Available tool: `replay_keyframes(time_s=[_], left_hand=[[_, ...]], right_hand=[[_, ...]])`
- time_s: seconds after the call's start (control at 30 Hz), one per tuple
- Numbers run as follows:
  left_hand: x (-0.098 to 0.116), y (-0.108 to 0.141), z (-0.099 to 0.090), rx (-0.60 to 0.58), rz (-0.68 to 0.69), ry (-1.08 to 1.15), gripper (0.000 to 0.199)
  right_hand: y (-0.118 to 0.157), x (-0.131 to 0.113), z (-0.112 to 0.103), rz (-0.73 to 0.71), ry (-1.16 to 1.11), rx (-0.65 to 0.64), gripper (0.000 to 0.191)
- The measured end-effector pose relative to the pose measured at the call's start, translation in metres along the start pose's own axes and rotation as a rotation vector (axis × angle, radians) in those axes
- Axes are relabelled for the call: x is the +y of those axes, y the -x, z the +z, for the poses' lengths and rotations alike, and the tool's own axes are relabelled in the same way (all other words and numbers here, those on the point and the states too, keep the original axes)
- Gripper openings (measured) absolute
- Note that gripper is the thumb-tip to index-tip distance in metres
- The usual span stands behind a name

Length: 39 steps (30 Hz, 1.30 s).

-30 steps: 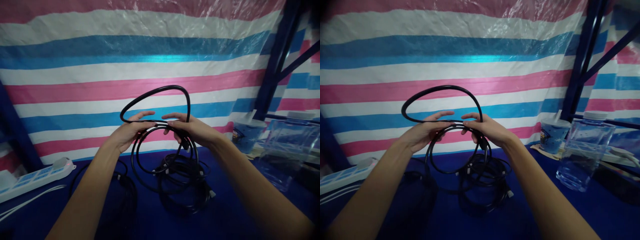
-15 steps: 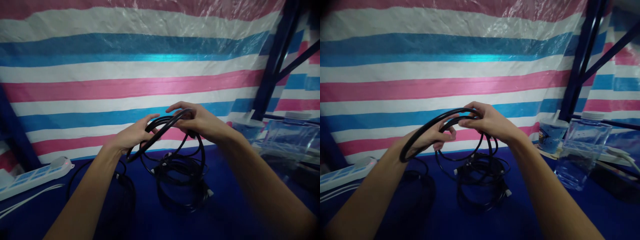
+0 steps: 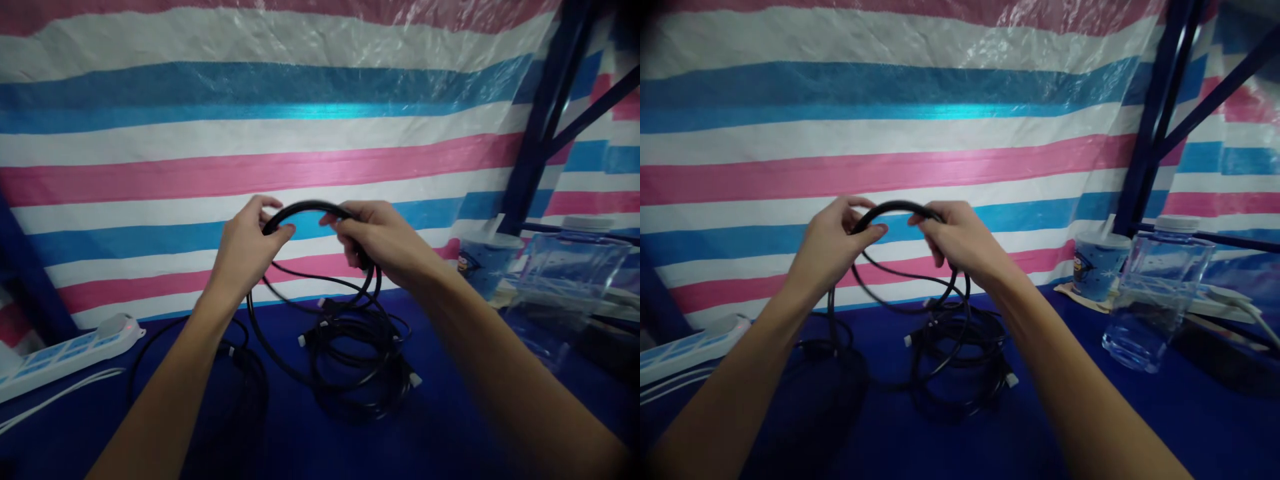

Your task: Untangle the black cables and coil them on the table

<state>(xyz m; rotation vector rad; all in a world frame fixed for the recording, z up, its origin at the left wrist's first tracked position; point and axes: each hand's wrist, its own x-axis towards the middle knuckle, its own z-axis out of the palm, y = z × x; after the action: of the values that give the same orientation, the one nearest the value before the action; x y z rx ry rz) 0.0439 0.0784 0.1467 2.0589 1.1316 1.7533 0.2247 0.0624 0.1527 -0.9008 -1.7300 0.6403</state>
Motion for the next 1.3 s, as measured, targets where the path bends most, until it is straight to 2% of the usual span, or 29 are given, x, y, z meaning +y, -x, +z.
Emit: replay_keyframes(time_s=[0.07,0.13,0.17,0.23,0.3,0.33,0.37,0.43,0.5,0.6,0.67,0.77,0.83,0.9,1.0,1.1,1.17,1.27,1.3], left_hand=[[0.008,0.001,-0.005,0.015,0.029,0.214,0.043],[0.013,0.001,-0.009,0.004,-0.027,0.382,0.052],[0.014,0.001,-0.011,-0.023,-0.081,0.394,0.054],[0.01,0.001,-0.012,-0.15,-0.244,0.26,0.048],[-0.001,0.0,-0.012,-0.299,-0.452,0.085,0.032],[-0.009,-0.002,-0.012,-0.321,-0.543,0.077,0.026],[-0.018,-0.003,-0.013,-0.29,-0.616,0.15,0.025],[-0.036,-0.009,-0.017,-0.111,-0.703,0.44,0.028],[-0.054,-0.015,-0.026,0.098,-0.752,0.681,0.031],[-0.071,-0.024,-0.047,0.299,-0.803,0.816,0.032],[-0.075,-0.028,-0.06,0.382,-0.788,0.906,0.03],[-0.075,-0.028,-0.072,0.444,-0.63,1.095,0.019],[-0.074,-0.026,-0.073,0.429,-0.536,1.213,0.031],[-0.074,-0.024,-0.073,0.436,-0.512,1.293,0.039],[-0.076,-0.024,-0.07,0.389,-0.516,1.308,0.027],[-0.074,-0.024,-0.063,0.221,-0.519,1.169,0.026],[-0.071,-0.024,-0.055,0.113,-0.455,1.068,0.037],[-0.067,-0.019,-0.031,0.024,-0.251,0.884,0.067],[-0.066,-0.017,-0.021,-0.002,-0.194,0.818,0.077]], right_hand=[[-0.001,-0.002,-0.004,0.002,-0.161,0.213,0.013],[-0.003,-0.002,-0.011,0.018,-0.297,0.399,0.013],[-0.004,-0.001,-0.015,0.011,-0.354,0.468,0.013],[-0.006,-0.001,-0.023,-0.047,-0.459,0.572,0.015],[-0.006,-0.003,-0.032,-0.114,-0.573,0.65,0.016],[-0.005,-0.005,-0.037,-0.135,-0.622,0.681,0.016],[-0.003,-0.007,-0.043,-0.152,-0.651,0.702,0.016],[0.002,-0.009,-0.056,-0.123,-0.588,0.647,0.015],[0.008,-0.01,-0.07,-0.047,-0.351,0.432,0.008],[0.016,-0.008,-0.087,0.047,0.014,0.11,0.016],[0.02,-0.006,-0.092,0.059,0.165,0.017,0.022],[0.022,-0.003,-0.093,0.109,0.303,-0.178,0.027],[0.022,0.0,-0.091,0.126,0.264,-0.295,0.028],[0.021,0.004,-0.088,0.124,0.165,-0.323,0.03],[0.016,0.009,-0.081,0.091,0.082,-0.254,0.03],[0.008,0.01,-0.064,0.031,0.027,-0.135,0.031],[0.003,0.009,-0.046,-0.004,-0.082,-0.04,0.028],[-0.004,0.006,-0.014,-0.043,-0.297,0.129,0.013],[-0.005,0.004,-0.005,-0.053,-0.352,0.192,0.014]])
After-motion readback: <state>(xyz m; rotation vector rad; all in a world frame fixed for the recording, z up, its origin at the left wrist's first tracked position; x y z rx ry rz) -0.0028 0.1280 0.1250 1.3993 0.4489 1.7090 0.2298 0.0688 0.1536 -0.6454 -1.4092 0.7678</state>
